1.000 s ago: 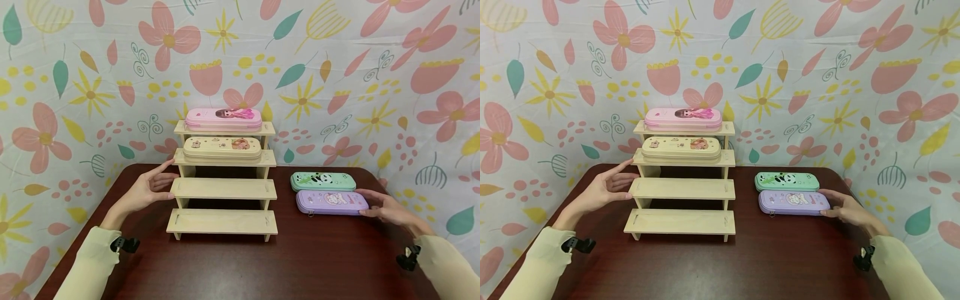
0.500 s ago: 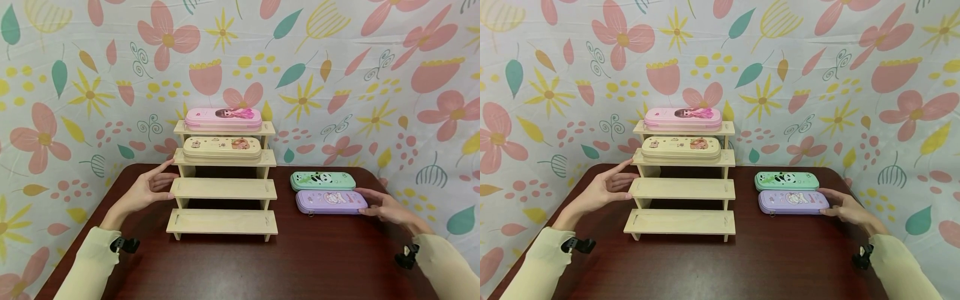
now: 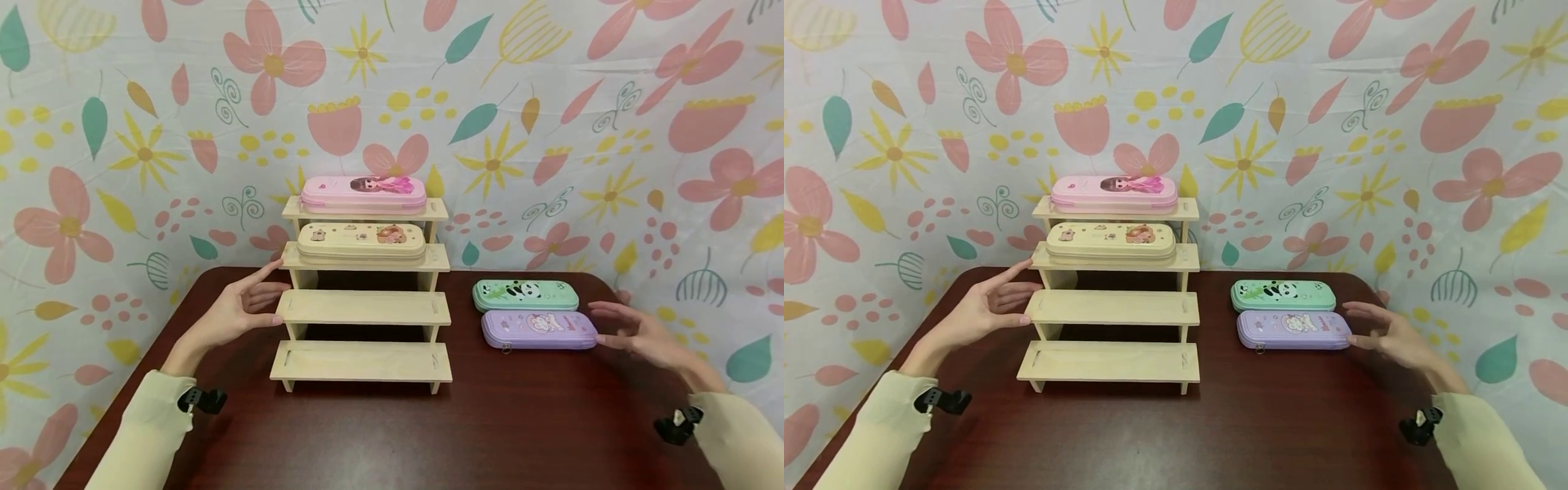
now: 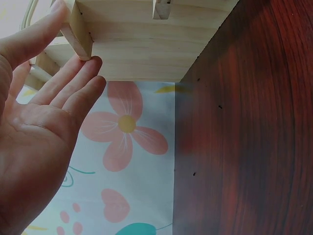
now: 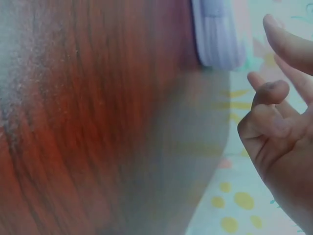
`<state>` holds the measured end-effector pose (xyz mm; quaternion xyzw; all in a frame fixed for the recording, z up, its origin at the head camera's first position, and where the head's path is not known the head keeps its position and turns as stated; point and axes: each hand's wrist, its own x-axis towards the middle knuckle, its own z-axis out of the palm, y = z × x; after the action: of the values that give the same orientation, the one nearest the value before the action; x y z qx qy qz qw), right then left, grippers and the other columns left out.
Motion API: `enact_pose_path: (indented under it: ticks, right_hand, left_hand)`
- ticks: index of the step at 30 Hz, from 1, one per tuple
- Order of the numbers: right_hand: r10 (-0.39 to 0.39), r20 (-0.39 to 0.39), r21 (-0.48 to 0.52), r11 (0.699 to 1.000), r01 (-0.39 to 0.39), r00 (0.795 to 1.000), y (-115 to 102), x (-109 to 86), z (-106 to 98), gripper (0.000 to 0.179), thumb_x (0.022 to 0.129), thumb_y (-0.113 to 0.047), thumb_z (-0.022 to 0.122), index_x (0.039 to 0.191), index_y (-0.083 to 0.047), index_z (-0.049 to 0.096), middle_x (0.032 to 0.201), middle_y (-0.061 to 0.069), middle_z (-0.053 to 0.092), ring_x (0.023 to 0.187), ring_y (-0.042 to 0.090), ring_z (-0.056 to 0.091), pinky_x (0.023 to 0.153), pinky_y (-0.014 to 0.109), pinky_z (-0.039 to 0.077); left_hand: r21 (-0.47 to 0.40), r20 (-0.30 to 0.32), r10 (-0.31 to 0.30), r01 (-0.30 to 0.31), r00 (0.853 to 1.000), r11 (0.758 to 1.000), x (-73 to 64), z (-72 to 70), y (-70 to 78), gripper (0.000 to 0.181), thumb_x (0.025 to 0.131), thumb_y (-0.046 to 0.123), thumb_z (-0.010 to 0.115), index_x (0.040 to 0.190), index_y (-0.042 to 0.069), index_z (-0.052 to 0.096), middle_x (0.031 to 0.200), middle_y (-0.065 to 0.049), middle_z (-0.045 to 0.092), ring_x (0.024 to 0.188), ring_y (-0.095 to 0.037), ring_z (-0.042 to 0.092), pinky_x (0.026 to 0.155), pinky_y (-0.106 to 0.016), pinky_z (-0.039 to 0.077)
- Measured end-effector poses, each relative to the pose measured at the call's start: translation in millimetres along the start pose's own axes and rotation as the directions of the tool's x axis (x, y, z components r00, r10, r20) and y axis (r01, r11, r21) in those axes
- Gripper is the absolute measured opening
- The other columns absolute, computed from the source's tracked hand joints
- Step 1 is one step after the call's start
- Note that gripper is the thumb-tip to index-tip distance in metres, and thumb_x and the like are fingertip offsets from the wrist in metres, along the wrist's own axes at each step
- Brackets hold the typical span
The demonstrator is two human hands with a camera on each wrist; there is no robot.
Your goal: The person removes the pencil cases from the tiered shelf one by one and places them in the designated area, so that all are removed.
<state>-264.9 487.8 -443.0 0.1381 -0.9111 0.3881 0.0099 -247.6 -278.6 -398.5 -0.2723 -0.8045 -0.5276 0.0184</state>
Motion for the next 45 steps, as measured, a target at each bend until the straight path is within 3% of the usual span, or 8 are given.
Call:
enact_pose_path:
  ticks: [7,10,14,18,22,28,35,45]
  right_hand:
    - [-0.06,-0.05,-0.107,0.993,0.055,0.997,-31,-7.6,1,0.04,0.093,-0.011,0.082,0.129,0.001,0.067,0.11,0.008,0.072,0.062,0.024,0.054,0.053,0.03,0.043]
    - [-0.101,-0.045,-0.118,0.988,0.095,0.994,-46,-9.0,6,0.036,0.093,-0.009,0.082,0.125,0.001,0.069,0.106,0.015,0.072,0.06,0.022,0.053,0.051,0.03,0.042]
    - [-0.146,-0.035,-0.096,0.985,0.142,0.989,-66,-7.5,15,0.028,0.092,-0.007,0.083,0.118,-0.001,0.073,0.094,0.011,0.073,0.057,0.017,0.051,0.049,0.029,0.042]
    - [-0.163,-0.024,-0.075,0.984,0.161,0.986,-84,-2.7,24,0.019,0.092,-0.007,0.083,0.109,-0.003,0.075,0.072,0.001,0.063,0.055,0.015,0.044,0.048,0.03,0.04]
    - [-0.187,-0.031,-0.096,0.978,0.183,0.982,-102,5.5,37,0.018,0.092,-0.009,0.084,0.108,-0.008,0.075,0.066,-0.002,0.057,0.053,0.015,0.043,0.045,0.03,0.038]
    - [-0.213,-0.064,-0.126,0.971,0.204,0.975,-133,18.6,55,0.017,0.091,-0.016,0.086,0.103,-0.014,0.075,0.072,-0.003,0.061,0.056,0.016,0.046,0.043,0.029,0.038]
    - [-0.255,-0.023,-0.1,0.963,0.251,0.967,-171,43.4,69,0.021,0.093,-0.021,0.085,0.112,-0.017,0.074,0.106,0.004,0.074,0.067,0.019,0.057,0.051,0.029,0.046]
    - [-0.281,-0.026,-0.05,0.959,0.279,0.959,-223,81.5,78,0.034,0.096,-0.024,0.082,0.127,-0.013,0.072,0.11,0.005,0.073,0.067,0.023,0.055,0.053,0.031,0.046]
  left_hand:
    - [0.004,0.0,-0.01,0.01,1.0,1.0,-0.1,-1.6,-0.6,0.101,0.088,-0.003,0.084,0.169,0.022,0.028,0.148,-0.025,0.056,0.136,-0.035,0.056,0.107,-0.023,0.048]
    - [0.002,0.002,-0.015,0.015,1.0,1.0,0.2,-1.7,-0.8,0.101,0.089,-0.003,0.083,0.169,0.023,0.028,0.148,-0.024,0.056,0.137,-0.037,0.055,0.107,-0.024,0.048]
    - [-0.005,0.005,-0.018,0.018,1.0,1.0,0.5,-1.1,-0.6,0.101,0.089,-0.002,0.083,0.169,0.023,0.028,0.149,-0.022,0.056,0.137,-0.038,0.054,0.108,-0.025,0.047]
    - [-0.004,0.006,-0.013,0.013,1.0,1.0,0.0,-0.4,-0.9,0.101,0.089,-0.002,0.083,0.169,0.022,0.027,0.148,-0.026,0.056,0.137,-0.037,0.055,0.107,-0.024,0.047]
    - [0.0,0.001,-0.006,0.006,1.0,1.0,-0.8,-0.8,-1.6,0.101,0.089,-0.003,0.083,0.169,0.021,0.028,0.149,-0.026,0.056,0.136,-0.031,0.057,0.107,-0.024,0.048]
    - [-0.003,0.006,-0.002,0.002,1.0,1.0,-0.1,-0.6,-1.0,0.101,0.089,-0.003,0.083,0.17,0.021,0.027,0.149,-0.025,0.055,0.136,-0.03,0.057,0.108,-0.025,0.047]
    - [-0.012,0.008,0.002,-0.002,1.0,1.0,0.2,-0.5,-1.0,0.101,0.089,-0.004,0.083,0.169,0.019,0.027,0.147,-0.027,0.056,0.136,-0.029,0.058,0.108,-0.024,0.047]
    - [-0.003,0.007,0.004,-0.004,1.0,1.0,0.3,-0.1,-0.2,0.1,0.089,-0.003,0.083,0.169,0.019,0.027,0.146,-0.031,0.055,0.136,-0.037,0.056,0.107,-0.021,0.047]
